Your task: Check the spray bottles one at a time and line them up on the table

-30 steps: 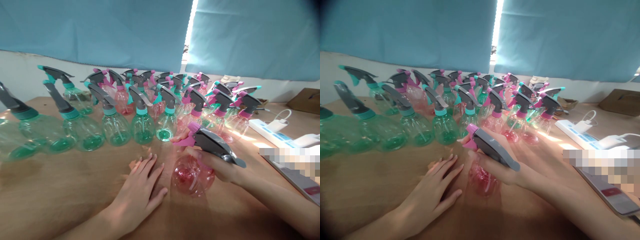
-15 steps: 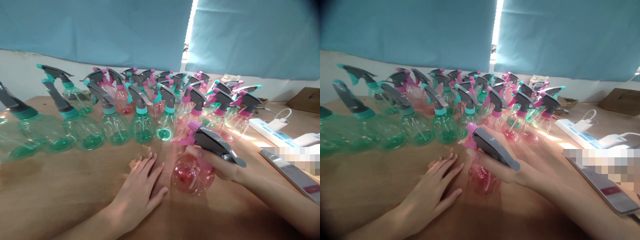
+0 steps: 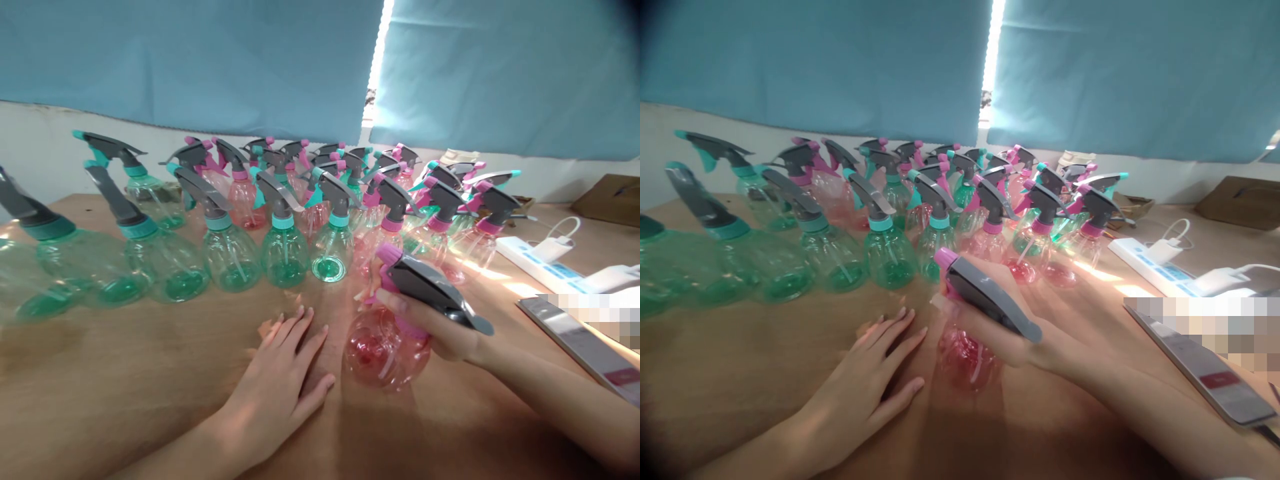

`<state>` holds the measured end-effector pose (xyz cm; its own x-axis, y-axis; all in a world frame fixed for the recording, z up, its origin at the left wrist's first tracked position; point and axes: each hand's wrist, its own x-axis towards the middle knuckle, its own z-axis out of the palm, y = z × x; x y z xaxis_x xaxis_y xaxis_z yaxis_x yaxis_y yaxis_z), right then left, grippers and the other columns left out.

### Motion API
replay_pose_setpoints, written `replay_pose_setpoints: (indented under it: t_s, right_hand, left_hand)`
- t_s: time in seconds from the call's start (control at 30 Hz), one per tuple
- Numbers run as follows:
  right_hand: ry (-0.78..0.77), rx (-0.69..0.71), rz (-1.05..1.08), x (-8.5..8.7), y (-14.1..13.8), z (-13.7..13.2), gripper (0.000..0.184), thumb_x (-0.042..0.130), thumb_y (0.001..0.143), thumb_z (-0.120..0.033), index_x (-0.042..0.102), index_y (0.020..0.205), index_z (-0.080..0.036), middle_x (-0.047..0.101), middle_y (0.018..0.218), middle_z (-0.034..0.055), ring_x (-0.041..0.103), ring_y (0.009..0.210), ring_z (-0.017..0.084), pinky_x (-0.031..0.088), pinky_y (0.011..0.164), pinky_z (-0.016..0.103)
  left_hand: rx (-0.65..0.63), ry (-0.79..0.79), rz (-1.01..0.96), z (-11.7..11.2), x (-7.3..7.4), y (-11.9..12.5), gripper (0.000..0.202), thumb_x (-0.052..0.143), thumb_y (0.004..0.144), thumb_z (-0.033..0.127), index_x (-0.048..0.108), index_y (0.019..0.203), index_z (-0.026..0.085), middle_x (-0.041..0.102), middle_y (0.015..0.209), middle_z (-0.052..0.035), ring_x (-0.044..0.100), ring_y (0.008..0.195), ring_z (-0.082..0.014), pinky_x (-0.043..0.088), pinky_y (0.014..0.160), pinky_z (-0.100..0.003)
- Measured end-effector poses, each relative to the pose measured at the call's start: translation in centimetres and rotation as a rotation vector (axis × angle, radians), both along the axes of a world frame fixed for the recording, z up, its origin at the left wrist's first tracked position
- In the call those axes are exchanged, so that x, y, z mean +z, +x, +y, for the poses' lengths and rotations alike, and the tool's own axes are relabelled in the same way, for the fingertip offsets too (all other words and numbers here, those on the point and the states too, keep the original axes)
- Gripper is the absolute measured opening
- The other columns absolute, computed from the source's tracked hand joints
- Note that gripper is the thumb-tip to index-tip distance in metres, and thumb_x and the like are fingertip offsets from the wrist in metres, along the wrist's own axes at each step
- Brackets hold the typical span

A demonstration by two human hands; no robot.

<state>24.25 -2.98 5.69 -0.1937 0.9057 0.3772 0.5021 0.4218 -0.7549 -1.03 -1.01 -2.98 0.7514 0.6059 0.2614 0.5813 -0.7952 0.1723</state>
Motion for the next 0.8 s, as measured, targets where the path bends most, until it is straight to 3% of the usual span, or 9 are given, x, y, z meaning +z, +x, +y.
replay_pose_setpoints:
  t_s: [0.13,0.33,0.47,0.6,0.8]
  right_hand:
    - [-0.016,0.012,0.030,0.0,0.2,-0.1,0.022,0.054,0.093,-0.040,0.057,0.077,-0.025,0.049,0.065,-0.0027,0.050,0.061,0.014,0.045,0.058,0.027]
    - [-0.070,0.099,0.133,-0.8,-0.1,0.0,0.021,0.054,0.093,-0.042,0.066,0.085,-0.027,0.061,0.073,-0.0001,0.062,0.070,0.018,0.053,0.067,0.033]
    - [-0.079,0.114,0.173,-1.3,0.1,0.1,0.019,0.054,0.094,-0.039,0.068,0.102,-0.028,0.066,0.079,0.0005,0.067,0.076,0.020,0.055,0.072,0.035]
    - [-0.099,0.172,0.186,-0.6,-0.1,0.1,0.028,0.053,0.095,-0.035,0.061,0.122,-0.030,0.070,0.092,0.0018,0.068,0.088,0.021,0.055,0.078,0.036]
    - [-0.060,0.143,0.293,0.5,-1.3,0.0,0.030,0.065,0.088,-0.035,0.063,0.116,-0.026,0.070,0.110,0.0033,0.067,0.094,0.019,0.056,0.077,0.030]
  left_hand:
    - [0.001,-0.005,0.001,0.1,-0.1,-0.1,0.056,0.042,0.099,0.052,0.047,0.143,0.019,0.040,0.152,-0.0140,0.038,0.137,-0.0344,0.033,0.110,-0.054]
    - [0.001,-0.015,-0.006,0.1,-0.2,0.0,0.055,0.042,0.099,0.051,0.047,0.143,0.019,0.039,0.152,-0.0141,0.037,0.138,-0.0341,0.034,0.110,-0.054]
    - [-0.002,-0.019,-0.026,0.1,-0.3,0.0,0.054,0.042,0.099,0.051,0.046,0.144,0.020,0.039,0.153,-0.0132,0.037,0.138,-0.0346,0.033,0.110,-0.054]
    - [-0.005,-0.016,-0.026,0.1,-0.5,-0.1,0.054,0.042,0.099,0.050,0.047,0.143,0.019,0.040,0.152,-0.0134,0.037,0.138,-0.0345,0.033,0.110,-0.055]
    - [-0.004,-0.039,0.013,0.1,0.5,0.0,0.053,0.045,0.099,0.049,0.050,0.141,0.017,0.041,0.151,-0.0161,0.038,0.138,-0.0352,0.036,0.108,-0.057]
